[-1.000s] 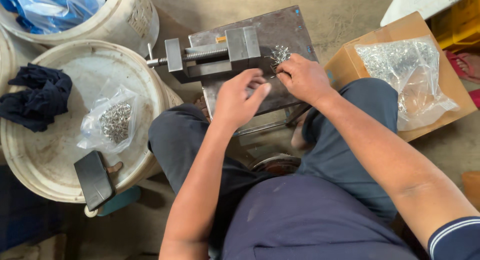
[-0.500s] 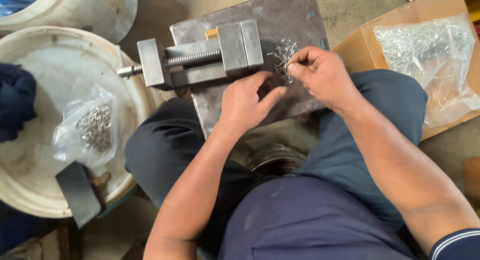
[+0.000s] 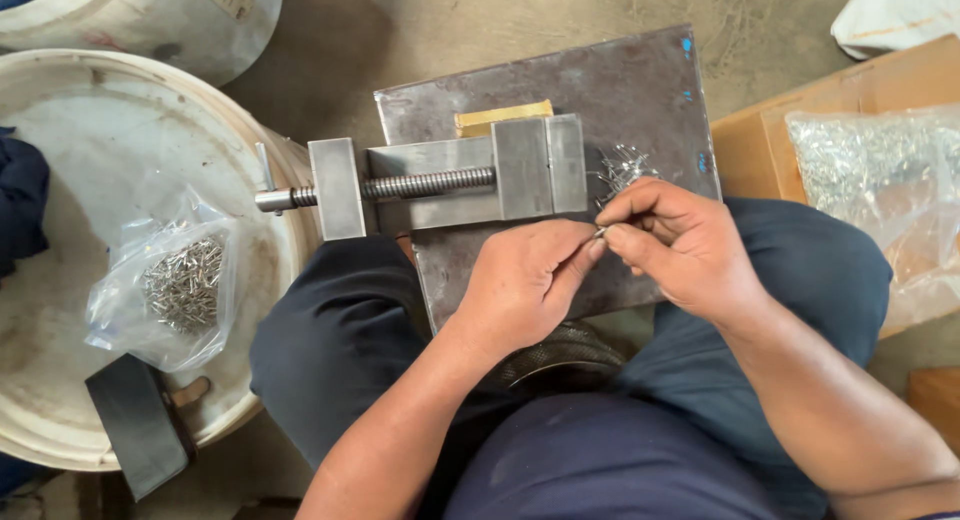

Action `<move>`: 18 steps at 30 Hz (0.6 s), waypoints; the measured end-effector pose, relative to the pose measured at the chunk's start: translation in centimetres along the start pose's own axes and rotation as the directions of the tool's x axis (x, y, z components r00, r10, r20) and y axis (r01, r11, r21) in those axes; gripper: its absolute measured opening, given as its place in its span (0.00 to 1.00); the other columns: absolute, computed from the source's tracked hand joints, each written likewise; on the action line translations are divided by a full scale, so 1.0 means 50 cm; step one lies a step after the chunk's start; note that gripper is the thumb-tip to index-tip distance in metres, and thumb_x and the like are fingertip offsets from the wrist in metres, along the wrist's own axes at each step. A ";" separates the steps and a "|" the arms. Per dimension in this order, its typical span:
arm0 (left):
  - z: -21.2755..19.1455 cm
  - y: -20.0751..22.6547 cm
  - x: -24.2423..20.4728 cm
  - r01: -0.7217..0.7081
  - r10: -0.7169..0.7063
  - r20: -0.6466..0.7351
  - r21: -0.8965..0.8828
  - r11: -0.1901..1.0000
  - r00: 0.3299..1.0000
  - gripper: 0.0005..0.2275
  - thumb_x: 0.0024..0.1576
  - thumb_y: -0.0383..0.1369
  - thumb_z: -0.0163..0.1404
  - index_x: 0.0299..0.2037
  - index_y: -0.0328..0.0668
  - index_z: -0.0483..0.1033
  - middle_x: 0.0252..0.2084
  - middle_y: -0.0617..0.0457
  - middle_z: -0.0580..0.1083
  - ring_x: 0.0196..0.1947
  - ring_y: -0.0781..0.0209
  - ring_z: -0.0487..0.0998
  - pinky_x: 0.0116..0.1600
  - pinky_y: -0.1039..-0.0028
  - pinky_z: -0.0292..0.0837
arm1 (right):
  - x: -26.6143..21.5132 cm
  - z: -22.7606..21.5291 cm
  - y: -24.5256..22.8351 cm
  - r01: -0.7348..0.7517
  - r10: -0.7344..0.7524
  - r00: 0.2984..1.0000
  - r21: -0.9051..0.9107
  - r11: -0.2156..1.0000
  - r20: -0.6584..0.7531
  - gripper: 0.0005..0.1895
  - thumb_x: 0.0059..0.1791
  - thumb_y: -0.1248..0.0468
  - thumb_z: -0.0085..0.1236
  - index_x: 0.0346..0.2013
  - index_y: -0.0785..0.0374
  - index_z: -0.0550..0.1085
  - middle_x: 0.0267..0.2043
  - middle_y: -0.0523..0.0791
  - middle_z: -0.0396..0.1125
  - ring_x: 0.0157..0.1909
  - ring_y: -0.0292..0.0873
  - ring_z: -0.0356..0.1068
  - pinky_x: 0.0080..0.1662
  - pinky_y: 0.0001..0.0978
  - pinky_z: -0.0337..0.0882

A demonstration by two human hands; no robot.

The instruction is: The person sits on the floor and uses a bench vise to assemble small metal components. They pick up individual metal pins and fasteners from a plastic bag and the workbench, then insert them into the vise jaws to secure or adjust them.

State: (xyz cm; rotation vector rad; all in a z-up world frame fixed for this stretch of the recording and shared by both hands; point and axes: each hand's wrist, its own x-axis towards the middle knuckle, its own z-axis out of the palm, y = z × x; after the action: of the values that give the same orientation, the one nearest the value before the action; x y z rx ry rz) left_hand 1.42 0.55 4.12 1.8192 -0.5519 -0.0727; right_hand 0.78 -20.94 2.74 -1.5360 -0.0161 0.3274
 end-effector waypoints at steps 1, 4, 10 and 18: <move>-0.005 0.002 0.000 -0.044 0.044 -0.029 -0.010 0.999 0.999 0.06 0.65 0.33 0.51 0.43 0.39 0.77 0.36 0.46 0.77 0.36 0.48 0.80 0.40 0.67 0.74 | 0.000 0.003 -0.010 0.106 -0.105 0.994 -0.092 0.990 0.015 0.06 0.52 0.73 0.55 0.43 0.68 0.74 0.42 0.42 0.68 0.39 0.32 0.69 0.39 0.24 0.69; -0.018 0.013 0.005 0.082 -0.078 0.050 -0.098 0.992 0.996 0.07 0.65 0.33 0.52 0.40 0.38 0.77 0.32 0.47 0.75 0.32 0.49 0.79 0.38 0.67 0.73 | 0.008 0.005 -0.048 0.355 -0.344 0.934 -0.342 0.870 0.095 0.03 0.52 0.73 0.57 0.41 0.67 0.74 0.42 0.44 0.70 0.43 0.35 0.71 0.45 0.26 0.71; -0.090 0.053 -0.005 -0.194 0.209 -0.175 0.097 0.976 0.962 0.08 0.59 0.32 0.59 0.32 0.37 0.78 0.24 0.49 0.72 0.22 0.55 0.73 0.31 0.69 0.66 | 0.086 0.015 -0.123 0.487 -0.527 0.830 -0.700 0.522 0.184 0.04 0.52 0.69 0.62 0.41 0.65 0.76 0.39 0.47 0.73 0.38 0.40 0.73 0.38 0.29 0.72; -0.144 0.016 -0.021 -0.138 -0.191 -0.469 -0.581 0.802 0.862 0.06 0.62 0.29 0.56 0.37 0.32 0.75 0.29 0.53 0.72 0.25 0.71 0.69 0.31 0.78 0.64 | 0.132 0.052 -0.171 0.523 -0.520 0.773 -0.828 0.201 0.362 0.04 0.51 0.67 0.63 0.39 0.62 0.77 0.37 0.45 0.71 0.37 0.48 0.73 0.37 0.38 0.70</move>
State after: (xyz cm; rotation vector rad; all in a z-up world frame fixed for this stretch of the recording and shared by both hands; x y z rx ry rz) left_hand 2.57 7.20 6.94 1.1416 -0.0894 0.1970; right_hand 8.25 -16.97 9.95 -2.5110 -0.8767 -0.3493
